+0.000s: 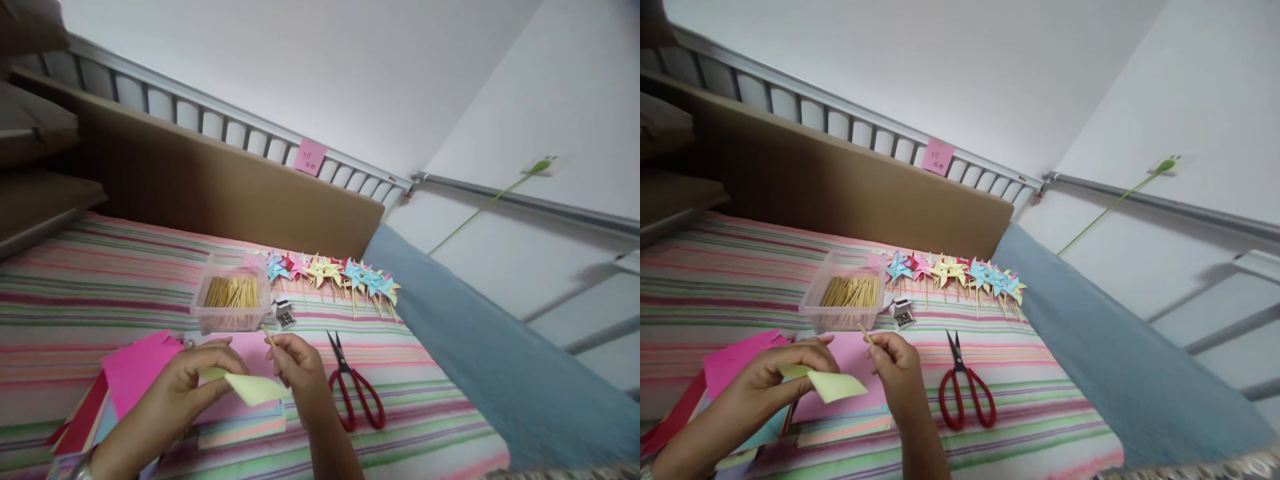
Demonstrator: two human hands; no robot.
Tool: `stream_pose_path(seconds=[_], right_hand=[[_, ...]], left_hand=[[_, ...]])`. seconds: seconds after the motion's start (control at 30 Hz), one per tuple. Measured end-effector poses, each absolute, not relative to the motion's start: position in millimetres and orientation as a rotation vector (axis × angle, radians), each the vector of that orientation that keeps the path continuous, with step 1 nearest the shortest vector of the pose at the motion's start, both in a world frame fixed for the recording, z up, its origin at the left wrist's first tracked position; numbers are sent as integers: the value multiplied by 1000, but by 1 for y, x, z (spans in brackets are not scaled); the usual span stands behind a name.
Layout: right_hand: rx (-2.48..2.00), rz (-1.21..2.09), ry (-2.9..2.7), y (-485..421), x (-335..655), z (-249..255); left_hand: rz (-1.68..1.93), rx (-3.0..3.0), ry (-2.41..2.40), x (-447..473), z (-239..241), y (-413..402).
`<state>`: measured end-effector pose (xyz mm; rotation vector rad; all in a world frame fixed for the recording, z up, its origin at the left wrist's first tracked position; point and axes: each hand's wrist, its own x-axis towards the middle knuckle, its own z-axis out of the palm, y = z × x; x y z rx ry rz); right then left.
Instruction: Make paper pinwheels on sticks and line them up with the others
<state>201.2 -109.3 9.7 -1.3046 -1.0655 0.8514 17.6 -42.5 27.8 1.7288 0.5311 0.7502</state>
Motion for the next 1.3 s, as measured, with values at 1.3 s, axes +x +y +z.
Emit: stream_pose_path(seconds=[1.3], right_hand=[[-1300,594,-1359,-116,216,10]], left_hand=[[997,1763,562,44,3,-37]])
